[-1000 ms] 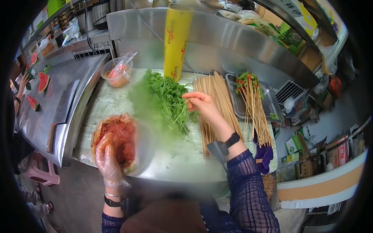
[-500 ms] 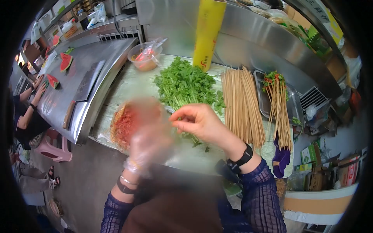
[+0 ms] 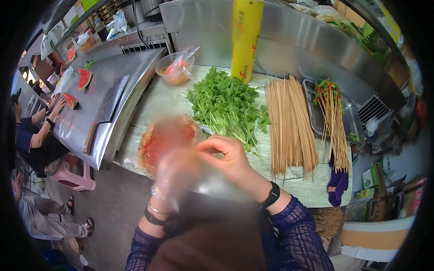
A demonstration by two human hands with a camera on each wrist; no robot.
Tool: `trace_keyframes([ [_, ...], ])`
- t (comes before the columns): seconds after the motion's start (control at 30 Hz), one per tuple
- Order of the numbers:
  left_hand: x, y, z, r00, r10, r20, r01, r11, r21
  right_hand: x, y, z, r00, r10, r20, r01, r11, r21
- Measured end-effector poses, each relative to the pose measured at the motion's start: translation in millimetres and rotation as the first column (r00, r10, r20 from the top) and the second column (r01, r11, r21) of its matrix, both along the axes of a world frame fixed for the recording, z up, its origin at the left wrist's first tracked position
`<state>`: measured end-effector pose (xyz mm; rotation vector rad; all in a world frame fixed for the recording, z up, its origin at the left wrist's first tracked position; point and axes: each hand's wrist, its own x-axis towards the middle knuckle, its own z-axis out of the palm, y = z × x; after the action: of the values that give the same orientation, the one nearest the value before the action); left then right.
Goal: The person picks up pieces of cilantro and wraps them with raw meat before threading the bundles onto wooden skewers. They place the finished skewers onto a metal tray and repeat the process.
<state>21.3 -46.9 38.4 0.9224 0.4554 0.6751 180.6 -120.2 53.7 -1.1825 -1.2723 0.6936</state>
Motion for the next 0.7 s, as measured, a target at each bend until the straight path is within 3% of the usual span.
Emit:
trace_keyframes([
  [0.07, -2, 1, 0, 0.997, -0.004, 0.083, 0.011, 0.997, -0.082, 0, 1, 4, 0.984, 0.018, 0.177, -0.023, 0.999, 0.023],
  [0.13, -4, 4, -3, 0.991, 0.102, -0.089, -0.084, 0.979, 0.187, 5, 5, 14, 0.985, -0.084, 0.15, 0.067, 0.991, 0.116],
  [0.2, -8, 11, -13, 0.982, 0.148, -0.118, -0.117, 0.964, 0.238, 20, 6, 27, 0.97, -0.168, 0.173, 0.136, 0.974, 0.184],
  [0.3, -17, 20, -23, 0.994, 0.111, 0.025, -0.11, 0.994, -0.027, 21, -6, 46, 0.934, -0.08, 0.348, 0.081, 0.997, 0.011],
  [0.37, -17, 17, -17, 0.985, 0.101, 0.137, -0.073, 0.978, -0.194, 12, -1, 32, 0.853, -0.103, 0.511, 0.056, 0.993, 0.107],
  [0.43, -14, 7, -9, 0.985, 0.101, 0.138, -0.063, 0.964, -0.258, 2, 4, 17, 0.748, -0.174, 0.64, 0.07, 0.98, 0.185],
  [0.57, -13, -4, 2, 0.987, 0.075, 0.145, -0.029, 0.954, -0.297, 0, 14, -10, 0.866, -0.186, 0.464, 0.09, 0.971, 0.221],
  [0.67, -13, 0, -7, 0.992, 0.066, 0.112, -0.055, 0.994, -0.1, 3, 14, -12, 0.866, -0.19, 0.463, 0.074, 0.963, 0.258],
  [0.7, -13, 0, -10, 0.993, 0.089, 0.076, -0.087, 0.995, -0.038, -1, 13, -13, 0.981, -0.069, 0.183, 0.046, 0.991, 0.127],
])
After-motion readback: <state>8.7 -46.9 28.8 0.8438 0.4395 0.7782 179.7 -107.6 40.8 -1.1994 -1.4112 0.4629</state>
